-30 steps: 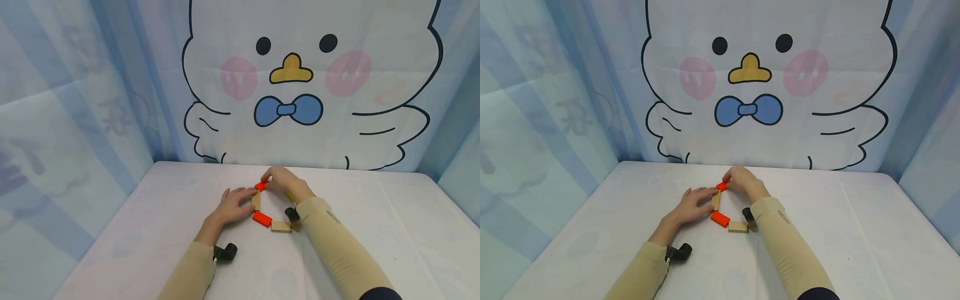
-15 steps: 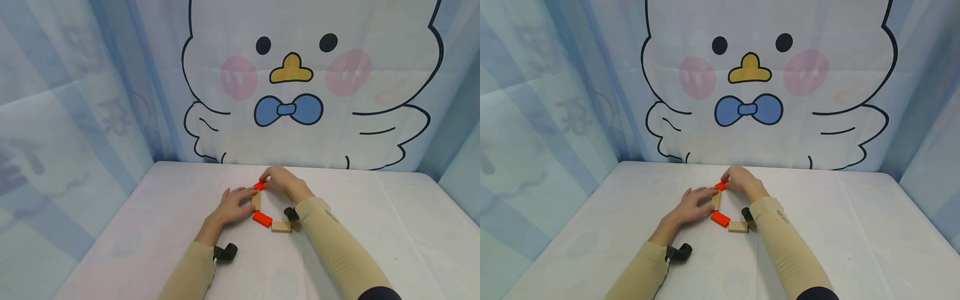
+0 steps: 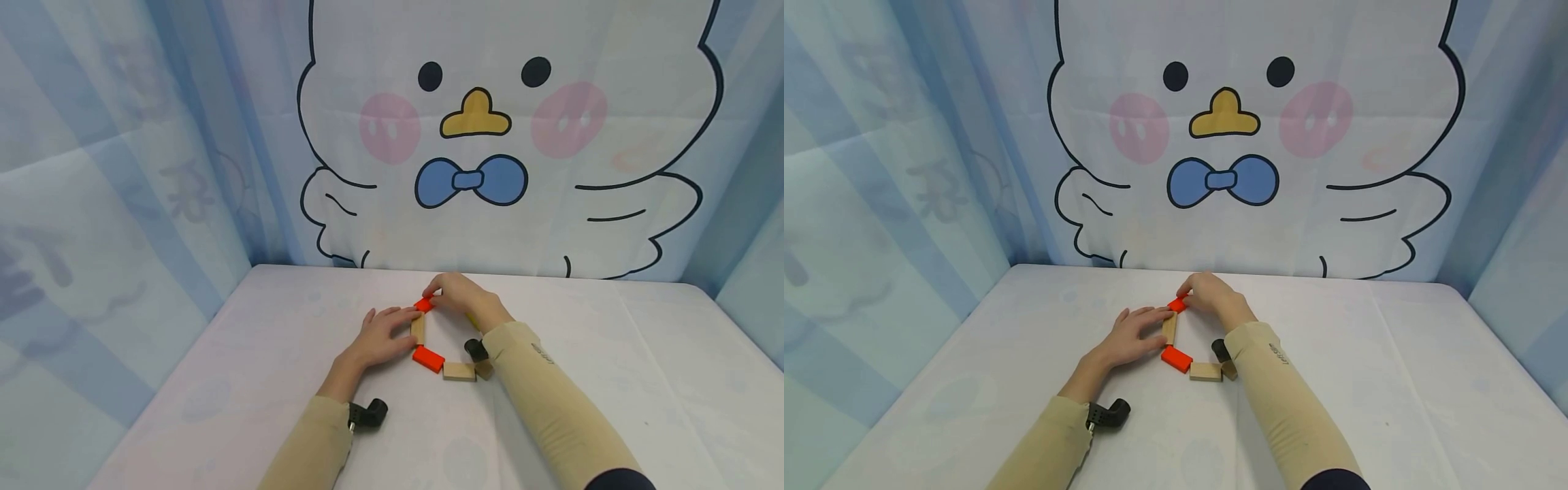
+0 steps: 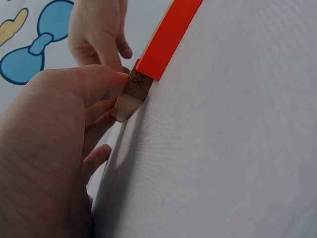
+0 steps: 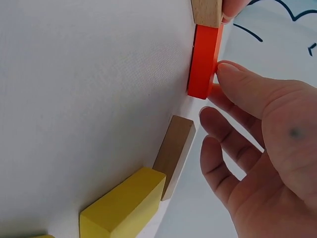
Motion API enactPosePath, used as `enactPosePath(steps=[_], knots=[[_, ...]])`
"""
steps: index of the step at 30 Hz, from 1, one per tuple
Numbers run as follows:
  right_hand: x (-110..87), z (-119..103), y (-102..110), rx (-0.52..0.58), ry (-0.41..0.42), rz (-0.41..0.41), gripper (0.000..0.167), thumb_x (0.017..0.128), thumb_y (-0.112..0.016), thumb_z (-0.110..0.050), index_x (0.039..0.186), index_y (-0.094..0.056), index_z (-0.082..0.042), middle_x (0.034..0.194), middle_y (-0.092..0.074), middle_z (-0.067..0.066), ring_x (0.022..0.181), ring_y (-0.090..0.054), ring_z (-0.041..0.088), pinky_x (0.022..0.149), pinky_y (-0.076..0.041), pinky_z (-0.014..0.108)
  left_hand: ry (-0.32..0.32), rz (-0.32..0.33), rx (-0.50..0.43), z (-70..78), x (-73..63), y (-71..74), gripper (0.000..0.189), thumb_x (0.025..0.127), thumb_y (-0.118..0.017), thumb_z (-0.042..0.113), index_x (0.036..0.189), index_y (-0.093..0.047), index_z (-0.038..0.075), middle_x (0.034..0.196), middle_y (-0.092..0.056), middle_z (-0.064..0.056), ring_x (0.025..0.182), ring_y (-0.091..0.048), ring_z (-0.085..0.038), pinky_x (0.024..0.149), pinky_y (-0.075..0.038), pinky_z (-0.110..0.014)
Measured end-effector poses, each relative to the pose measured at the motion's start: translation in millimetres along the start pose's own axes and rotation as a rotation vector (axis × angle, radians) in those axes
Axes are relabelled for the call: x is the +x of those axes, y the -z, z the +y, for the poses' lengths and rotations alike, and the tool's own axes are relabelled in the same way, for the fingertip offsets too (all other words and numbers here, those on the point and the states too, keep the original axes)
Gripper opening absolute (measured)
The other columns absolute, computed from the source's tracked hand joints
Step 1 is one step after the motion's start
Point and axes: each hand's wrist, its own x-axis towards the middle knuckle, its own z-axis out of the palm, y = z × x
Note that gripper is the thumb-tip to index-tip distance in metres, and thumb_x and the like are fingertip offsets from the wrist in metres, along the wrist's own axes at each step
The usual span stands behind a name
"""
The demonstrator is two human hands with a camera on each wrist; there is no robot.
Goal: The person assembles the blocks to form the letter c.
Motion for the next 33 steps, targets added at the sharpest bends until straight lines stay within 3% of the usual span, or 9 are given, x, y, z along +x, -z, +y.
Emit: enactPosePath(steps=[16,33], knots=[[1.9,1.6,-2.7,-0.003,0.006,-0.003,0.024,0.099,-0.062,-0.008,0.12,-0.075,-0.007,0.127,-0.065,0.012,0.124,-0.055,0.032,0.109,-0.04,0.047,0.025,-0.011,0.006,2.2,-1.3,0.1,0.054,0.095,-0.058,0.035,0.148,-0.054,0.023,0.153,-0.048,0.001,0.144,-0.034,-0.03,0.118,-0.004,-0.06],[1.6,-0.9,-2.3,0.042,-0.046,-0.035,0.026,0.101,-0.061,-0.013,0.124,-0.073,-0.011,0.135,-0.06,0.012,0.128,-0.05,0.032,0.109,-0.04,0.05,0.034,-0.012,0.004,2.4,-1.3,1.1,0.055,0.095,-0.058,0.036,0.148,-0.054,0.024,0.153,-0.048,0.002,0.144,-0.034,-0.03,0.119,-0.004,-0.06]])
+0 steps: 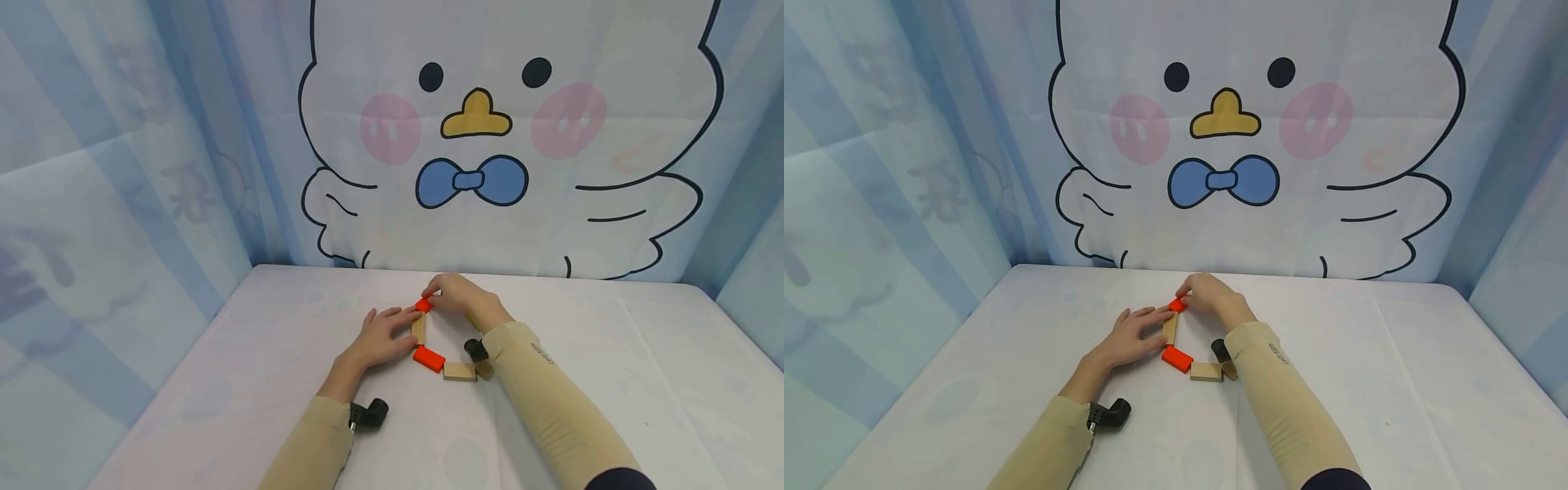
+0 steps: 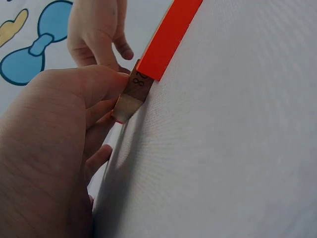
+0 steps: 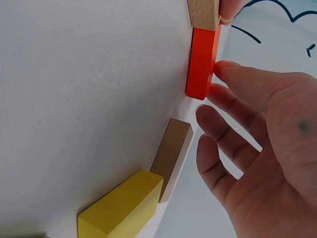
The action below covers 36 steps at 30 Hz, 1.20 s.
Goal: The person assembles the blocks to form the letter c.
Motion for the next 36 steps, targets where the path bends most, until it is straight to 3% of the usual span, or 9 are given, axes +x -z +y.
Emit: enactPosePath(steps=[14,20,25,36], knots=[[-2.2,3.7,1.5,0.019,0.002,0.014,0.029,0.102,-0.058,-0.013,0.128,-0.071,-0.012,0.137,-0.059,0.012,0.13,-0.049,0.033,0.11,-0.038,0.051,-0.011,0.004,-0.01,-0.7,0.7,-0.9,0.054,0.095,-0.058,0.035,0.148,-0.055,0.023,0.152,-0.049,0.0,0.143,-0.035,-0.03,0.118,-0.004,-0.061],[-6.3,7.7,9.2,-0.005,0.024,0.024,0.029,0.102,-0.059,-0.012,0.128,-0.07,-0.01,0.137,-0.06,0.014,0.123,-0.052,0.033,0.108,-0.041,0.049,-0.024,0.009,-0.005,-1.7,0.8,-1.2,0.054,0.095,-0.058,0.034,0.147,-0.055,0.022,0.153,-0.048,0.0,0.143,-0.035,-0.03,0.118,-0.005,-0.061],[-8.3,13.7,13.9,-0.001,0.013,0.021,0.03,0.101,-0.06,-0.013,0.129,-0.069,-0.008,0.137,-0.059,0.016,0.117,-0.053,0.032,0.104,-0.045,0.048,-0.031,0.012,-0.004,-2.1,1.4,-1.5,0.054,0.095,-0.057,0.034,0.147,-0.055,0.022,0.154,-0.047,0.001,0.143,-0.035,-0.03,0.118,-0.005,-0.062],[-14.1,25.5,19.6,-0.001,-0.058,0.033,0.032,0.099,-0.061,-0.013,0.129,-0.068,-0.005,0.137,-0.057,0.018,0.122,-0.05,0.036,0.106,-0.043,0.05,-0.024,0.004,0.0,-0.1,0.8,0.0,0.054,0.095,-0.057,0.034,0.148,-0.054,0.022,0.155,-0.046,0.001,0.144,-0.034,-0.03,0.118,-0.005,-0.061]])
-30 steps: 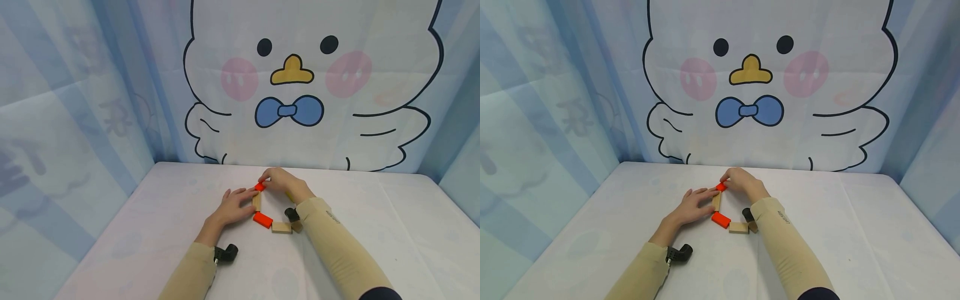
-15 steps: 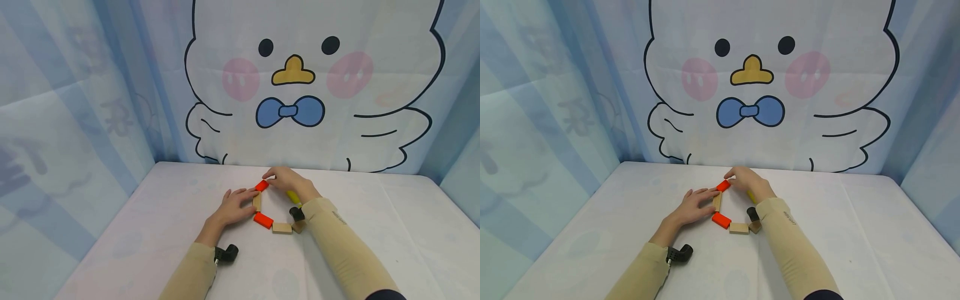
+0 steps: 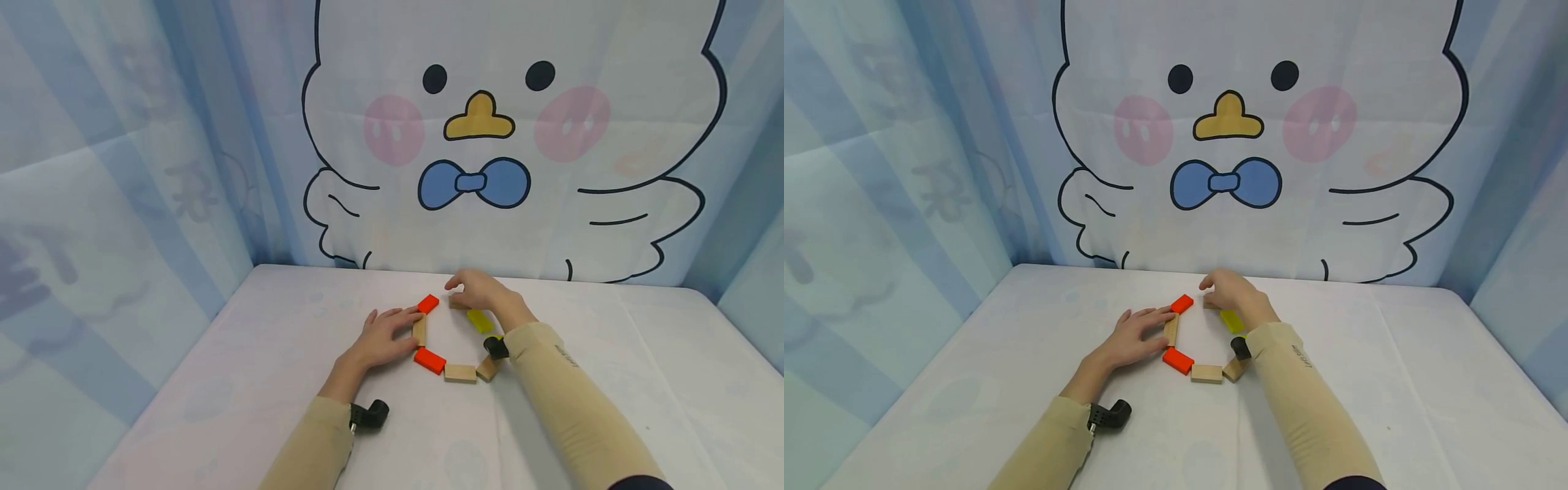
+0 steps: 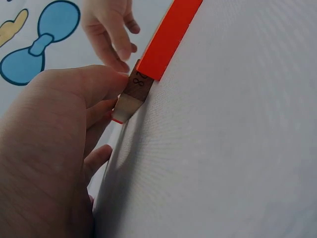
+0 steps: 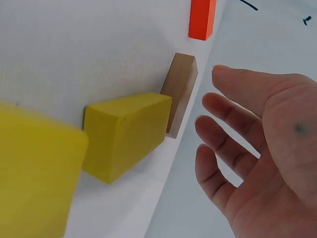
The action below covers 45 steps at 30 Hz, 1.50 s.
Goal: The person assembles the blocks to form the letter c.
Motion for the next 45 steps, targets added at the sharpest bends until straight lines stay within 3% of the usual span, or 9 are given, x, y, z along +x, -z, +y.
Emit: enactPosePath(steps=[10,20,27,36,45], knots=[[-1.8,2.9,1.4,0.012,-0.019,-0.014,0.033,0.099,-0.064,-0.014,0.13,-0.067,-0.005,0.137,-0.057,0.018,0.115,-0.052,0.034,0.102,-0.048,0.046,0.004,-0.002,0.001,1.0,-1.0,0.5,0.054,0.095,-0.057,0.033,0.148,-0.054,0.022,0.155,-0.046,0.001,0.144,-0.034,-0.03,0.118,-0.005,-0.061],[3.0,-7.1,-6.7,-0.073,0.133,-0.06,0.033,0.1,-0.06,-0.01,0.132,-0.068,-0.01,0.142,-0.056,0.017,0.132,-0.044,0.04,0.11,-0.037,0.057,-0.006,0.009,0.002,0.5,-1.3,-0.1,0.054,0.095,-0.057,0.034,0.147,-0.055,0.022,0.154,-0.047,0.002,0.143,-0.036,-0.029,0.117,-0.006,-0.062],[1.1,-9.7,-8.6,-0.102,0.102,-0.086,0.033,0.101,-0.06,-0.011,0.132,-0.069,-0.013,0.142,-0.056,0.012,0.133,-0.041,0.037,0.109,-0.037,0.056,-0.005,0.008,0.002,0.3,-1.1,-0.2,0.054,0.095,-0.057,0.034,0.147,-0.055,0.022,0.153,-0.048,0.001,0.143,-0.036,-0.03,0.117,-0.007,-0.062],[1.1,-9.8,-7.7,-0.13,0.128,-0.079,0.032,0.1,-0.059,-0.01,0.129,-0.071,-0.012,0.137,-0.06,0.009,0.128,-0.043,0.034,0.106,-0.041,0.05,-0.001,0.006,0.014,0.9,-1.3,0.4,0.053,0.096,-0.058,0.035,0.148,-0.055,0.022,0.152,-0.049,-0.001,0.143,-0.036,-0.029,0.118,-0.006,-0.061],[-3.2,-7.4,-1.2,-0.102,0.127,-0.059,0.034,0.099,-0.06,-0.011,0.133,-0.068,-0.011,0.142,-0.056,0.015,0.135,-0.041,0.039,0.111,-0.035,0.057,0.002,-0.003,0.022,1.5,-1.2,0.4,0.054,0.096,-0.057,0.035,0.148,-0.055,0.022,0.153,-0.048,-0.002,0.143,-0.035,-0.029,0.118,-0.006,-0.061]])
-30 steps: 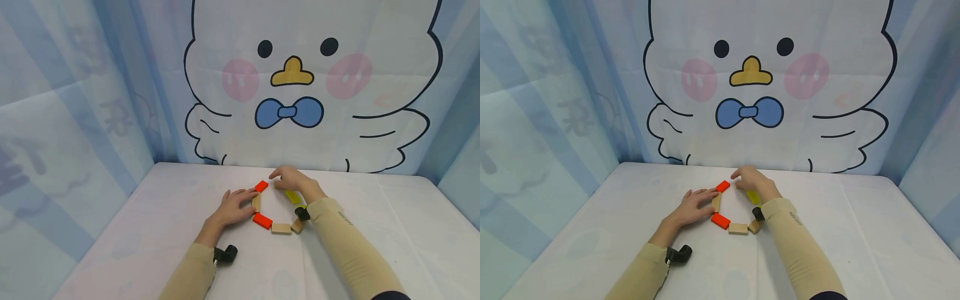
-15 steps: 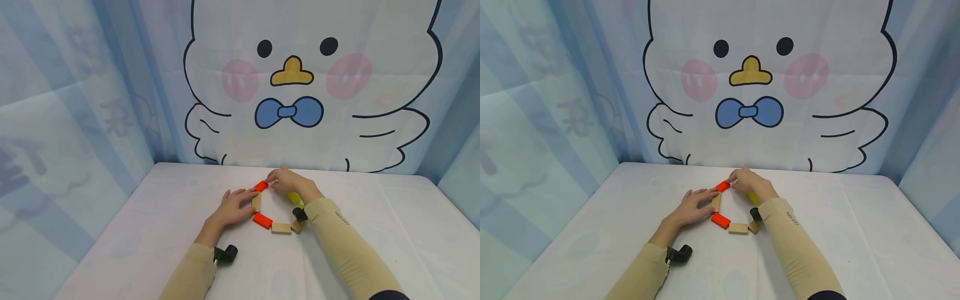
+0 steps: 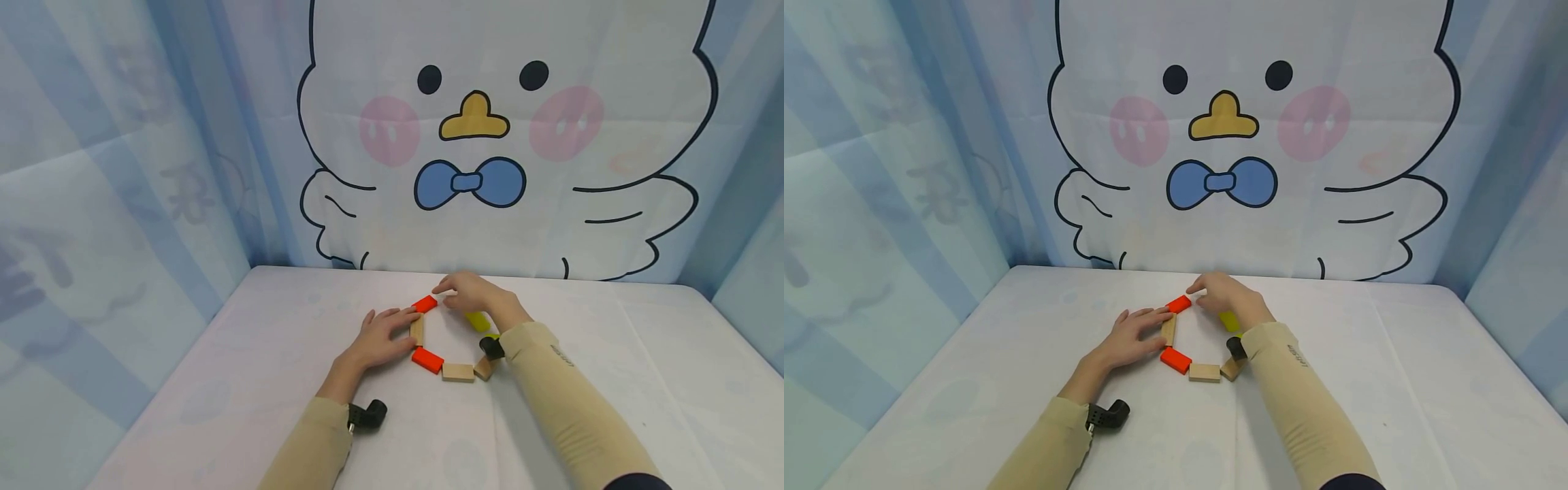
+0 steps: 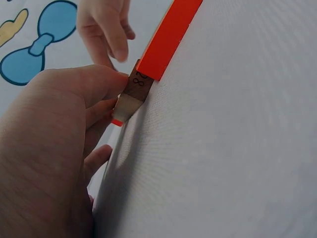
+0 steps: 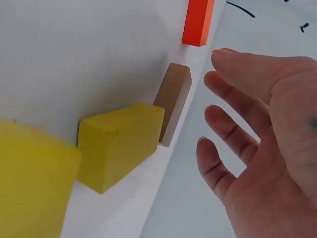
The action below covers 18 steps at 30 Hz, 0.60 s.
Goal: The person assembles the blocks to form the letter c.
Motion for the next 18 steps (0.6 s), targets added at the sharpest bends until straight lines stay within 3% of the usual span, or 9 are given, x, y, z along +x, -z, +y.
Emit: enactPosePath(steps=[10,18], knots=[[-2.4,10.7,1.3,0.088,-0.06,0.027,0.038,0.098,-0.065,-0.016,0.135,-0.065,-0.007,0.141,-0.055,0.018,0.129,-0.047,0.038,0.109,-0.04,0.053,0.011,-0.006,-0.012,0.3,-0.2,0.5,0.054,0.096,-0.057,0.035,0.148,-0.054,0.022,0.153,-0.047,-0.002,0.144,-0.034,-0.029,0.118,-0.005,-0.06],[-2.7,20.1,2.4,0.105,-0.126,0.031,0.036,0.098,-0.065,-0.015,0.132,-0.065,-0.002,0.136,-0.058,0.018,0.113,-0.054,0.032,0.103,-0.046,0.047,0.004,-0.003,-0.011,-1.5,0.8,-0.2,0.054,0.096,-0.057,0.035,0.148,-0.054,0.023,0.153,-0.048,-0.001,0.144,-0.034,-0.028,0.118,-0.005,-0.061]])
